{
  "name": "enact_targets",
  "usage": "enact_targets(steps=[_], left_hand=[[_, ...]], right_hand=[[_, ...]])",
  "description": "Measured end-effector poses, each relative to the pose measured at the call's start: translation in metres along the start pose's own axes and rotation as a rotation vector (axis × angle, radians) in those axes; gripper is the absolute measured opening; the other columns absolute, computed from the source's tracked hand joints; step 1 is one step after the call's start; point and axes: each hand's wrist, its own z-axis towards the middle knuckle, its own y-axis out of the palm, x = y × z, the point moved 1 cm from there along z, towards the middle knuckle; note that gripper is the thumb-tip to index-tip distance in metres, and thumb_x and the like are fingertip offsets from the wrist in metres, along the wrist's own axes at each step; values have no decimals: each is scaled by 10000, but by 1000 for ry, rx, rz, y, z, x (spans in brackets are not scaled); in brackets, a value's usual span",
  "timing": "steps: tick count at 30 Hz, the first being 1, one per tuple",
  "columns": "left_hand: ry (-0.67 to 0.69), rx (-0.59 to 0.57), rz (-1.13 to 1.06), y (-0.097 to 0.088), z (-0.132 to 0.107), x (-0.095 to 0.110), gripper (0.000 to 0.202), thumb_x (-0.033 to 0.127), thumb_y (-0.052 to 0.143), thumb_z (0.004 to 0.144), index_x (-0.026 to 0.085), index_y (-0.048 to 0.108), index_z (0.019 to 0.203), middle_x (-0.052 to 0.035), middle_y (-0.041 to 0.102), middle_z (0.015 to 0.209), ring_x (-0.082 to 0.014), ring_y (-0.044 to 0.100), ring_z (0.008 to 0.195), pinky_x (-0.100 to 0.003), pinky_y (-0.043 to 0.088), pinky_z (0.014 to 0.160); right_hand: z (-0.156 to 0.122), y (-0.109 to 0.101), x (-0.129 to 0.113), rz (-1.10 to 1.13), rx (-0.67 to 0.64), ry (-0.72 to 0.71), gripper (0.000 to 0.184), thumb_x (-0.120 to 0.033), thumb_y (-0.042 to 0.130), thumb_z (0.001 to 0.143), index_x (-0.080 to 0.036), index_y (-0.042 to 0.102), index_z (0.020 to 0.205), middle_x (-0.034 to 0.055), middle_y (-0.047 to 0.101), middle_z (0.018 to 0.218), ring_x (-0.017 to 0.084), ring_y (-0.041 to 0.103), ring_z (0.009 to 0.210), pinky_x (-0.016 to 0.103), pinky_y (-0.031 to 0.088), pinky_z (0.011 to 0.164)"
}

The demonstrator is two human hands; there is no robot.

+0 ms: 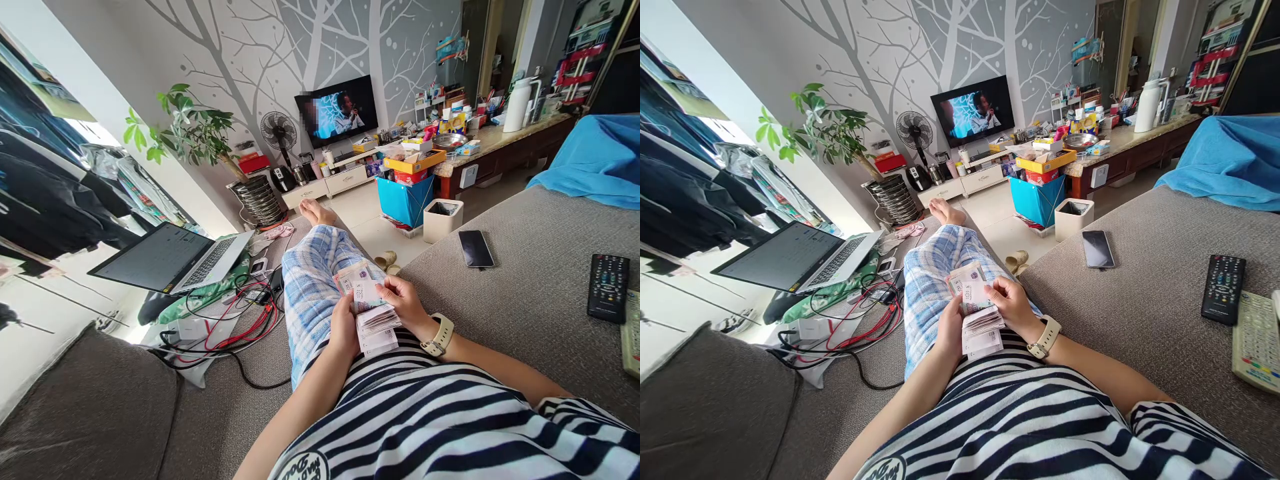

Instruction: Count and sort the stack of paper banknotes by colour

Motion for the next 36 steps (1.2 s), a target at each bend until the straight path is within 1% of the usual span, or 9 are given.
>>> enact_targets(steps=[2, 6, 13, 18, 22, 25, 27, 31, 36], left_hand=[[9, 10, 25, 1, -1, 1, 218, 304, 677, 676, 136, 671, 816, -49, 727, 772, -230, 685, 780, -341, 519, 783], [14, -5, 32, 2, -1, 1, 232, 326, 673, 671, 140, 663, 809, -58, 731, 789, -243, 688, 834, -338, 518, 793], [-17, -24, 24, 5, -2, 1, 205, 308, 628, 703, 147, 665, 823, -64, 740, 813, -254, 689, 874, -347, 529, 785], [4, -35, 19, 1, 1, -1, 225, 290, 628, 705, 140, 673, 868, -65, 743, 858, -246, 694, 868, -346, 531, 793], [-18, -34, 13, 0, 2, -1, 244, 294, 639, 698, 131, 672, 876, -65, 738, 815, -252, 695, 866, -355, 526, 816], [-42, -47, 12, 1, 1, 0, 260, 299, 643, 690, 123, 672, 879, -70, 734, 807, -252, 697, 849, -359, 526, 818], [-53, -50, -5, 2, 1, 0, 243, 293, 649, 680, 130, 663, 860, -58, 727, 787, -243, 698, 824, -358, 528, 812], [-41, -7, -21, 0, 3, -1, 189, 270, 657, 669, 143, 640, 808, -31, 703, 713, -229, 695, 795, -347, 534, 794], [-73, -29, -43, 0, 1, 0, 184, 250, 632, 696, 133, 644, 838, -55, 720, 759, -234, 698, 807, -344, 542, 780]], right_hand=[[0, 0, -1, 30, -7, 10, 389, -502, 573, 839, -213, 428, 622, -45, 363, 566, 123, 336, 530, 258, 282, 503], [0, 1, -3, 57, -14, 17, 352, -503, 571, 835, -213, 475, 660, -36, 407, 586, 133, 372, 546, 260, 311, 516], [-2, 0, -6, 81, -43, -2, 301, -471, 536, 868, -211, 543, 716, -18, 457, 623, 146, 410, 576, 269, 345, 547], [-3, -1, -9, 88, -44, -39, 315, -464, 509, 894, -212, 526, 707, -17, 435, 632, 147, 399, 591, 272, 342, 565], [-3, -1, -11, 100, -55, -62, 306, -444, 511, 900, -209, 531, 706, -15, 448, 637, 148, 412, 602, 274, 348, 577], [-3, 0, -12, 93, -57, -46, 312, -458, 512, 896, -207, 542, 713, -12, 462, 643, 150, 421, 605, 273, 351, 576], [-2, 0, -12, 91, -58, -34, 324, -472, 510, 896, -207, 540, 711, -13, 460, 639, 149, 419, 601, 272, 350, 573], [-2, 0, -9, 112, -70, -41, 334, -468, 518, 899, -202, 528, 697, -17, 444, 628, 142, 403, 598, 267, 342, 573], [-2, 2, -4, 141, -69, -55, 316, -439, 531, 903, -198, 537, 699, -22, 428, 621, 134, 384, 581, 265, 313, 550]])
